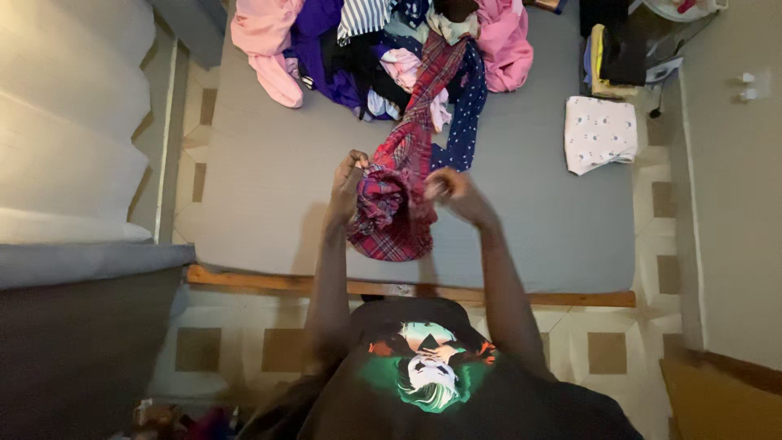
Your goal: The person folds a pair of plaid trousers on a bed, aligning the legs and smoothing the fabric by hand before folding them into a small rectangle.
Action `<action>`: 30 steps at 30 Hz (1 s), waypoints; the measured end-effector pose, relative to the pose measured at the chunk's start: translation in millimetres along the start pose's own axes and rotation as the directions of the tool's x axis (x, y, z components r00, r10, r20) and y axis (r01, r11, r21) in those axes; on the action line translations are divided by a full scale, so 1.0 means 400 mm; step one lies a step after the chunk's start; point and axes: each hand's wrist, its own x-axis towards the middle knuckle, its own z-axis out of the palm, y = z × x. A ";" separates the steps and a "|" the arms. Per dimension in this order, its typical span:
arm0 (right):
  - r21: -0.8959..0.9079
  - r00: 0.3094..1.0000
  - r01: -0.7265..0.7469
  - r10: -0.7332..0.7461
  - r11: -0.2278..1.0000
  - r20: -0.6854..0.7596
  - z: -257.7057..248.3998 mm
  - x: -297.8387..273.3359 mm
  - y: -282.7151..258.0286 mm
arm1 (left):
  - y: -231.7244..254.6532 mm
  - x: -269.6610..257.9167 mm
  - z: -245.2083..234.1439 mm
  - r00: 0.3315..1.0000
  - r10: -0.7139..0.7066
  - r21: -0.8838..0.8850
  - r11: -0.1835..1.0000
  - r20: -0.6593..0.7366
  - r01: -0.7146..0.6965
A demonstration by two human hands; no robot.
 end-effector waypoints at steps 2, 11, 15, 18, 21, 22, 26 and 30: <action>-0.158 0.989 -0.147 0.141 0.976 -0.051 0.111 0.011 0.101 | 0.018 -0.014 0.000 1.000 -0.013 -0.057 0.998 0.012 0.014; 0.249 0.911 -0.015 0.116 0.968 -0.395 0.236 0.030 0.350 | 0.209 -0.167 -0.132 0.881 -0.342 -0.256 0.930 -0.328 0.265; 0.704 0.827 -0.433 0.560 0.563 0.061 0.259 0.041 0.356 | 0.270 -0.276 -0.245 0.986 0.154 -0.644 0.750 -0.057 -0.154; 0.673 0.816 -0.499 0.557 0.546 0.154 0.345 0.054 0.364 | 0.284 -0.283 -0.266 0.961 0.271 -0.585 0.773 -0.045 -0.245; 0.617 0.797 -0.592 0.491 0.518 0.352 0.419 0.086 0.360 | 0.304 -0.186 -0.218 0.924 0.100 -0.188 0.966 -0.369 -0.180; 0.593 0.778 -0.625 0.462 0.508 0.425 0.435 0.089 0.358 | 0.314 -0.155 -0.196 0.909 0.100 -0.125 0.979 -0.405 -0.163; 0.512 0.675 -0.722 0.311 0.465 0.669 0.458 0.054 0.320 | 0.380 -0.089 -0.107 0.917 0.197 -0.301 0.903 -0.347 -0.308; 0.509 0.666 -0.700 0.198 0.502 0.719 0.501 0.005 0.208 | 0.447 -0.106 -0.076 0.912 0.189 -0.291 0.907 -0.365 -0.305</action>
